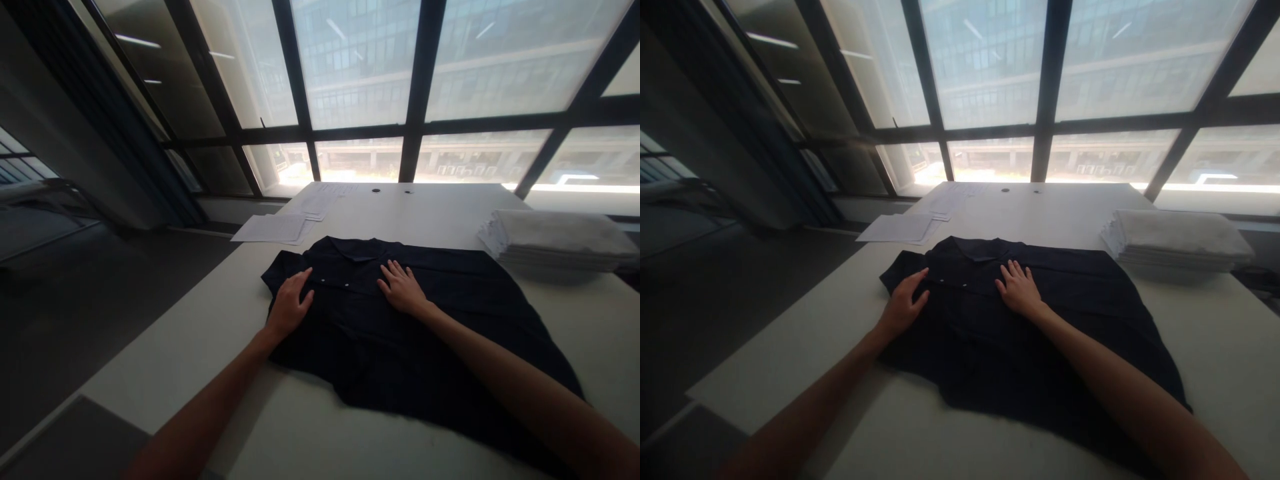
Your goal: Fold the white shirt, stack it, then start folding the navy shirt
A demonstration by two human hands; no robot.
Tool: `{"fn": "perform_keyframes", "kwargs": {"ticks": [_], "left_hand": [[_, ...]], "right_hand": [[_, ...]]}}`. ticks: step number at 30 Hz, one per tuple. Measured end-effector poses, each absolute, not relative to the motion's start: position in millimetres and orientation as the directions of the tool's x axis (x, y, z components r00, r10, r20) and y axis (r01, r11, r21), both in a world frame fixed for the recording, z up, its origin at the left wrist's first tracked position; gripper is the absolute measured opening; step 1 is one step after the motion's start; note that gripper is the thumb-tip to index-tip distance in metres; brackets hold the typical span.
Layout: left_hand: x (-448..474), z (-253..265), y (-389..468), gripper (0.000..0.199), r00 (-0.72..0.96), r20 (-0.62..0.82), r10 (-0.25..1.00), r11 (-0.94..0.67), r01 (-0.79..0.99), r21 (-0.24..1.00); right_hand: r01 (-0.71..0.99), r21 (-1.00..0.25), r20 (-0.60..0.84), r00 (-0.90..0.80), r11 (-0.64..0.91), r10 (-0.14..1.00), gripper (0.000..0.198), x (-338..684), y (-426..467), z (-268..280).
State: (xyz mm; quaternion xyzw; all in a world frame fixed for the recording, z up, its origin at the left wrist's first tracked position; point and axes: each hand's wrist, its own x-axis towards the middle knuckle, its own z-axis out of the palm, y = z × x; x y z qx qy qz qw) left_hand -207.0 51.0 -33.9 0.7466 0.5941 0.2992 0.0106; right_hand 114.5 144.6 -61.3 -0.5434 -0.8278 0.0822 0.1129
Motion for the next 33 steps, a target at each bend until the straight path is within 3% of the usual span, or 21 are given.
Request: {"fn": "perform_keyframes", "kwargs": {"ticks": [3, 5, 8, 10, 13, 15, 17, 21, 24, 27, 30, 33], "left_hand": [[-238.7, -38.4, 69.3, 0.06, -0.095, 0.52, 0.849, -0.125, 0.919, 0.373], [-264.6, -42.0, 78.0, 0.071, -0.258, 0.493, 0.831, 0.005, 0.889, 0.457], [-298.8, -45.3, 85.1, 0.094, -0.485, 0.334, 0.808, 0.166, 0.732, 0.66], [-313.5, -45.2, 87.5, 0.095, -0.527, 0.205, 0.825, 0.196, 0.607, 0.77], [-320.4, -42.6, 89.9, 0.074, -0.443, 0.128, 0.887, 0.128, 0.504, 0.854], [-316.5, -40.0, 90.4, 0.064, -0.379, 0.175, 0.909, 0.037, 0.492, 0.87], [-308.5, -36.7, 88.9, 0.067, -0.336, 0.262, 0.905, -0.055, 0.518, 0.854], [-290.0, -29.9, 81.6, 0.077, -0.187, 0.338, 0.923, -0.166, 0.597, 0.785], [-281.0, -29.2, 79.1, 0.078, 0.065, 0.26, 0.964, -0.236, 0.662, 0.712], [-275.9, -32.2, 81.5, 0.076, 0.252, 0.16, 0.954, -0.299, 0.78, 0.55], [-271.4, -33.6, 83.0, 0.071, 0.317, 0.089, 0.944, -0.324, 0.845, 0.425], [-267.2, -31.6, 81.7, 0.067, 0.333, 0.083, 0.939, -0.337, 0.849, 0.407]], "right_hand": [[0.882, -0.246, 0.102, -0.389, 0.402, 0.916, 0.061, 114.3, 142.2, -63.3], [0.883, -0.244, 0.105, -0.388, 0.402, 0.916, 0.061, 113.7, 141.4, -62.9], [0.883, -0.245, 0.111, -0.384, 0.4, 0.917, 0.061, 113.6, 142.3, -62.8], [0.882, -0.247, 0.112, -0.385, 0.401, 0.916, 0.061, 114.1, 143.0, -63.2], [0.878, -0.251, 0.113, -0.391, 0.407, 0.914, 0.059, 114.8, 142.9, -63.3], [0.876, -0.253, 0.112, -0.394, 0.41, 0.912, 0.058, 115.1, 142.3, -62.9], [0.875, -0.256, 0.113, -0.395, 0.411, 0.912, 0.057, 115.2, 141.6, -62.3], [0.871, -0.256, 0.126, -0.401, 0.42, 0.907, 0.057, 115.4, 141.0, -61.7], [0.87, -0.252, 0.134, -0.403, 0.424, 0.905, 0.057, 115.6, 141.1, -61.9], [0.871, -0.247, 0.141, -0.401, 0.425, 0.905, 0.057, 115.5, 141.2, -62.3], [0.872, -0.242, 0.145, -0.401, 0.425, 0.904, 0.057, 115.1, 141.0, -62.6], [0.873, -0.242, 0.145, -0.4, 0.424, 0.905, 0.057, 114.7, 140.7, -62.9]]}}
